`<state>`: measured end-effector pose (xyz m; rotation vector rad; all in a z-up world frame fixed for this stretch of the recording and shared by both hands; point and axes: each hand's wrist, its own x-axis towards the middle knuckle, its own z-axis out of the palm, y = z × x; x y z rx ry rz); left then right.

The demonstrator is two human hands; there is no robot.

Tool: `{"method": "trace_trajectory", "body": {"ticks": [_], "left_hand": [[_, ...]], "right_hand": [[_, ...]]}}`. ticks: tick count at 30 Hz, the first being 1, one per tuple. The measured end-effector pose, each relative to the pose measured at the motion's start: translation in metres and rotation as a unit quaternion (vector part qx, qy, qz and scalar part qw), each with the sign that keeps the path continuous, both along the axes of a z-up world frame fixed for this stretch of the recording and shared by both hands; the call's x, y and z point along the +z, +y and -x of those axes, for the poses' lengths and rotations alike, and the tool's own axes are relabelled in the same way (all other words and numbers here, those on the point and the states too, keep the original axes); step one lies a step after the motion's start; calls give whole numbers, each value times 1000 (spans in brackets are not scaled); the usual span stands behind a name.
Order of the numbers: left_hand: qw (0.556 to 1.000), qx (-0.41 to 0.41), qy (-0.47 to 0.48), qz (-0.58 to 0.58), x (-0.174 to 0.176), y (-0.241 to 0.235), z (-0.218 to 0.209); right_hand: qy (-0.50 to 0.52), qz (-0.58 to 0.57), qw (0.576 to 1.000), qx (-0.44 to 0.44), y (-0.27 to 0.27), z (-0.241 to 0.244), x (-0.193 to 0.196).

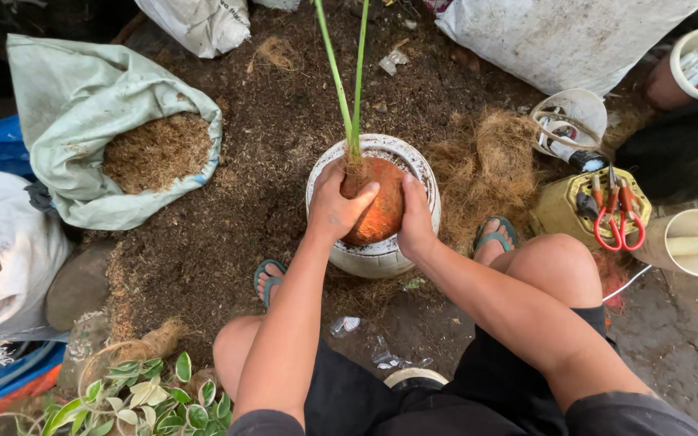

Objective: The person trims excess coconut fiber from a plant root ball using red-handled shears, then places the plant aside. They then gather loose coconut fiber and pack it into a white perforated container.

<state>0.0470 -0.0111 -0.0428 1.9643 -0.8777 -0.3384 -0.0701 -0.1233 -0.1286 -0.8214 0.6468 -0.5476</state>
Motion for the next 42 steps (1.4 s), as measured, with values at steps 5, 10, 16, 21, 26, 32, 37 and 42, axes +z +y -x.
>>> {"method": "trace_trajectory", "body": {"ticks": [5,10,16,21,26,32,37,42], "left_hand": [[991,-3,-36,-130,-5,-5,-10],[980,40,-41,-188,-4,-6,-10],[987,-6,-104,-121,-14,2,-9],[989,13,-120,-84,-19,0,4],[984,47,-162,-50,-17,-5,11],[986,35,-153,-62,-16,-7,13],[990,66,-90,-84,-10,-14,19],[990,76,-73,-97,-10,-12,15]], "right_hand": [[281,163,943,70,25,2,-4],[325,219,918,59,11,15,44],[112,309,943,-41,-184,144,105],[359,429,803,-205,-301,263,6],[618,346,696,-120,-298,357,-113],[645,393,643,-125,-296,344,-154],[703,295,640,-99,-312,311,-148],[679,409,594,-140,-310,294,-155]]}}
